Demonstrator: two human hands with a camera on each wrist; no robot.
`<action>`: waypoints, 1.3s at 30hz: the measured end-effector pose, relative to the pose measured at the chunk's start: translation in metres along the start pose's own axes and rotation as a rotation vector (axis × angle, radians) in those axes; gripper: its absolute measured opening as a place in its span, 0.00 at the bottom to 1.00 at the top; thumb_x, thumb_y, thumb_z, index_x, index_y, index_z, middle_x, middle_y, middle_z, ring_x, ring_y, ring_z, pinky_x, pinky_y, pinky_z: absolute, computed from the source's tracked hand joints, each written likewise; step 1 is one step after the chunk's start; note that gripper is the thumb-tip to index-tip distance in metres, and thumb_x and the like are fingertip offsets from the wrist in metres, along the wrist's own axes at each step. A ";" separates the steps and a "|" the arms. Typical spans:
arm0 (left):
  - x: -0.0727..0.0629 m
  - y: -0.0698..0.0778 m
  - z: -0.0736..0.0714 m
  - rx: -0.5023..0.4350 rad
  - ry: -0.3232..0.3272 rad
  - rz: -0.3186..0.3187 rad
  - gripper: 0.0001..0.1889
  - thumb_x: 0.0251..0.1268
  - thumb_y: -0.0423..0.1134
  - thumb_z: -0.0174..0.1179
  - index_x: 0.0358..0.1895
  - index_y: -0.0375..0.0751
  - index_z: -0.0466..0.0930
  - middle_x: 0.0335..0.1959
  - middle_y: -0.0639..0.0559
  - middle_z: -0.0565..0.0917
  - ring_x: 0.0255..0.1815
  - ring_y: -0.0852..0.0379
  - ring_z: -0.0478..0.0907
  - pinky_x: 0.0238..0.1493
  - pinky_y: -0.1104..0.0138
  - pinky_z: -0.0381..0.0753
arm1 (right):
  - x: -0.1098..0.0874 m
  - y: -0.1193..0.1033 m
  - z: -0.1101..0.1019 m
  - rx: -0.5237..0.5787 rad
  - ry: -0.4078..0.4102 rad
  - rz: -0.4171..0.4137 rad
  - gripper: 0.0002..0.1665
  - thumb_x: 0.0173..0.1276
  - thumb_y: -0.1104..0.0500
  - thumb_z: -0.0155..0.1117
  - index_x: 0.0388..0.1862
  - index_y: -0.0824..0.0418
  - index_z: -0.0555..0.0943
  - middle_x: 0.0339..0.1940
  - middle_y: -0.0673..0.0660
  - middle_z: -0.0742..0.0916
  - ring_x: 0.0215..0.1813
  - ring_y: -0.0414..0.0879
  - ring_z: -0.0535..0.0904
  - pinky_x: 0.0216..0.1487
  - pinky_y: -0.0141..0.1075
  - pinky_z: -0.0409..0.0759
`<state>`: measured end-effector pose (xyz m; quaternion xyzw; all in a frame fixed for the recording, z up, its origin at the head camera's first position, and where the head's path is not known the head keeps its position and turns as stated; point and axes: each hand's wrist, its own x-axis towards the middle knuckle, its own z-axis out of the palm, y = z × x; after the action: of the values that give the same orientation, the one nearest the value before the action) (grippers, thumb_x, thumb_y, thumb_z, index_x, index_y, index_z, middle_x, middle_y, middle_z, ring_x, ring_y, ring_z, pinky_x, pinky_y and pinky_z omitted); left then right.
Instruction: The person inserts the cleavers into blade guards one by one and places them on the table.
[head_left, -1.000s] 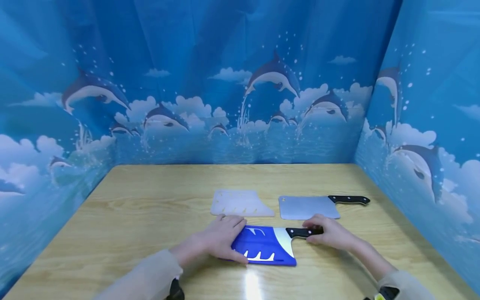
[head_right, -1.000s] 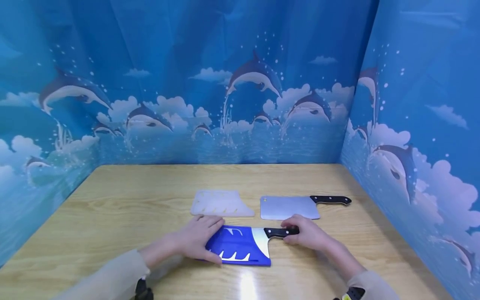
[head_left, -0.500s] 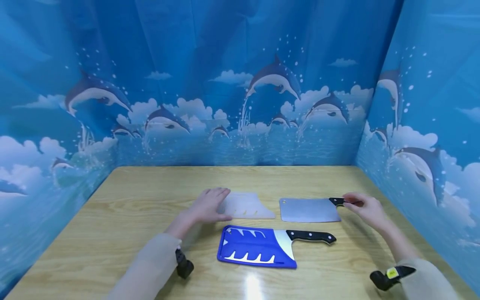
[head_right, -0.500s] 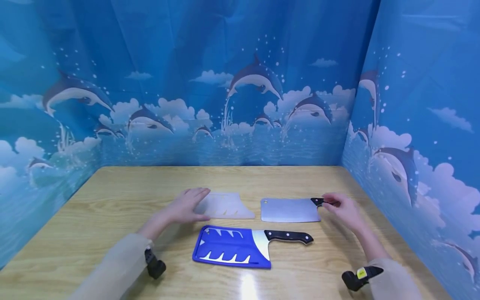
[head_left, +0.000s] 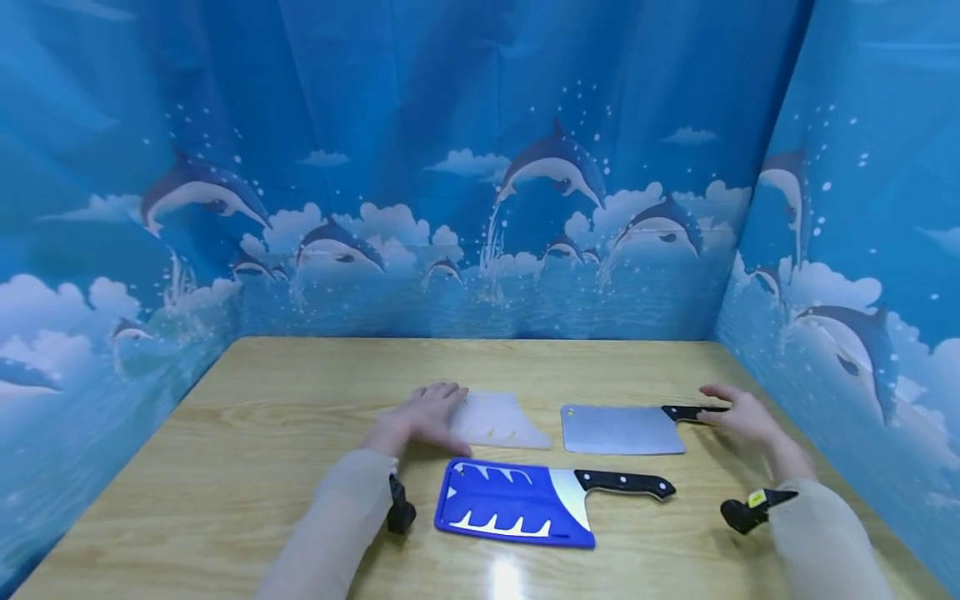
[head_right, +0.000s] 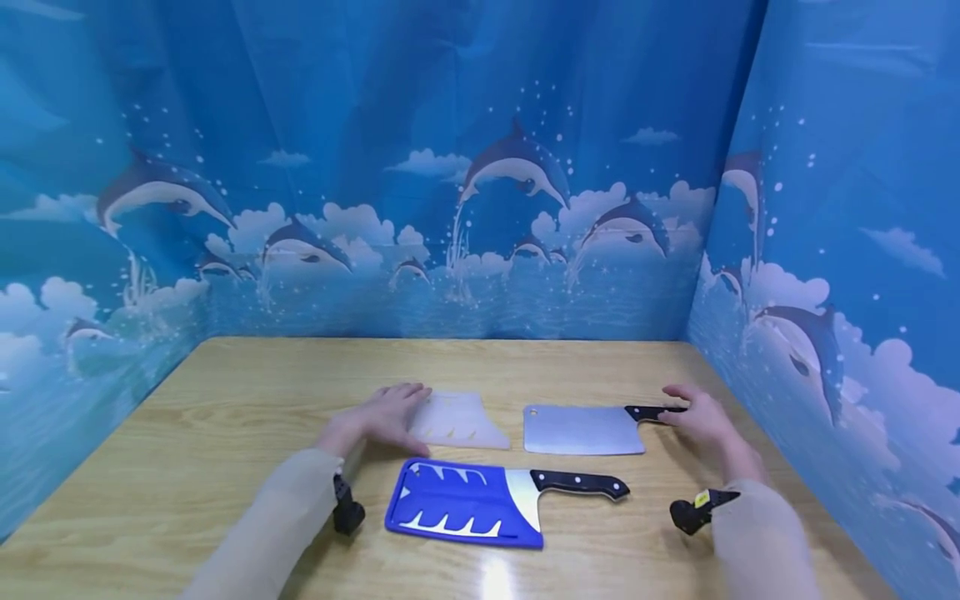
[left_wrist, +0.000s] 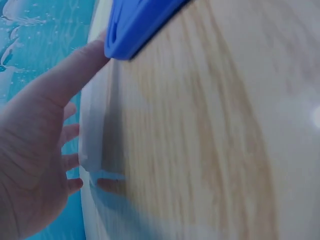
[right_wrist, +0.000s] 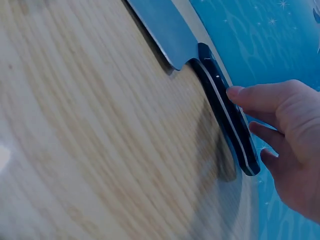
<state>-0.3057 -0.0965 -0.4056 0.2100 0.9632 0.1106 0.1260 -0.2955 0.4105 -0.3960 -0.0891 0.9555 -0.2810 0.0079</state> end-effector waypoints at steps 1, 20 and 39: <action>0.001 0.000 0.000 0.007 -0.003 -0.001 0.58 0.51 0.68 0.69 0.81 0.42 0.54 0.81 0.41 0.56 0.81 0.38 0.51 0.80 0.44 0.48 | 0.001 0.002 0.002 -0.003 -0.004 -0.004 0.35 0.70 0.61 0.64 0.67 0.82 0.66 0.66 0.85 0.68 0.66 0.82 0.61 0.62 0.72 0.65; 0.007 0.003 -0.001 0.071 0.020 0.062 0.55 0.51 0.66 0.71 0.77 0.36 0.61 0.73 0.39 0.69 0.74 0.42 0.65 0.76 0.51 0.61 | 0.003 0.005 0.019 -0.150 0.021 -0.146 0.18 0.61 0.65 0.72 0.47 0.75 0.83 0.43 0.71 0.87 0.49 0.70 0.80 0.52 0.63 0.77; -0.035 -0.019 -0.022 0.036 0.378 0.117 0.56 0.33 0.53 0.81 0.66 0.21 0.65 0.58 0.29 0.73 0.58 0.37 0.71 0.64 0.48 0.75 | -0.007 -0.008 0.017 -0.123 -0.021 -0.091 0.14 0.61 0.63 0.71 0.44 0.70 0.84 0.41 0.64 0.87 0.43 0.54 0.81 0.47 0.51 0.78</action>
<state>-0.2881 -0.1325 -0.3833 0.2436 0.9576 0.1378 -0.0676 -0.2865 0.3962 -0.4064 -0.1357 0.9658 -0.2210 -0.0003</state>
